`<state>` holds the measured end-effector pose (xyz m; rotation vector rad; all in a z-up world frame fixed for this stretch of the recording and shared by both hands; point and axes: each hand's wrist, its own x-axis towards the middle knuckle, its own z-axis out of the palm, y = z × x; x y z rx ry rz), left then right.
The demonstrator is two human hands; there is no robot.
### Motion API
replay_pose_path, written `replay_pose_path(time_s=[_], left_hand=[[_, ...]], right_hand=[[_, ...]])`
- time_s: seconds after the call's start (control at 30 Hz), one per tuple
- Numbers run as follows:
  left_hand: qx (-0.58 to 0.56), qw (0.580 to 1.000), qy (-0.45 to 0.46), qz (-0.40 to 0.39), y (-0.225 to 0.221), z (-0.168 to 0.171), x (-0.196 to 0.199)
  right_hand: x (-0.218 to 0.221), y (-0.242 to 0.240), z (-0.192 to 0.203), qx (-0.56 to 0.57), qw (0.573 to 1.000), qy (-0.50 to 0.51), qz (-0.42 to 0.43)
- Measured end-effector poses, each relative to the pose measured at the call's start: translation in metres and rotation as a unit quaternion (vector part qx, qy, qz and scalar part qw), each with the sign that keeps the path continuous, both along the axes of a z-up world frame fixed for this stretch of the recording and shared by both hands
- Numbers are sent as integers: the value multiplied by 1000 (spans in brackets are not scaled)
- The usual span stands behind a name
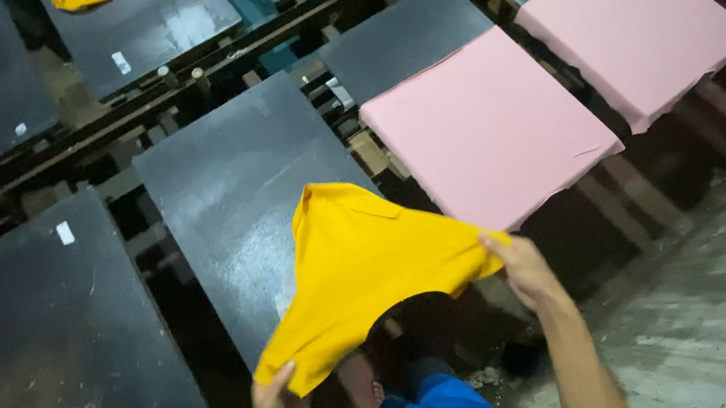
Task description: Placing and smoothing fabric pieces onto printing boards in preparation for screen printing.
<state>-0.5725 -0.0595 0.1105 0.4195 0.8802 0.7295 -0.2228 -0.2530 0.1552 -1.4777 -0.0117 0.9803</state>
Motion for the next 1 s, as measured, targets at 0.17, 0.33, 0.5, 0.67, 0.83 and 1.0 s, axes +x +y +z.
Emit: replay_pose_path(time_s=[0.17,0.33,0.5,0.67,0.83,1.0], left_hand=[[116,990,83,18,61,35,-2],[160,977,132,44,112,90,8],[210,907,357,78,171,63,14],[210,942,189,184,178,1,-6],[7,950,296,96,198,208,96],[163,949,240,122,334,159,88]], right_hand=[[21,62,123,29,975,-218,-17],[48,133,162,226,943,-159,-187],[67,180,154,275,933,-55,-227],[66,205,183,160,968,31,-192],[111,274,129,239,961,69,-120],[136,379,152,201,969,-86,-118]])
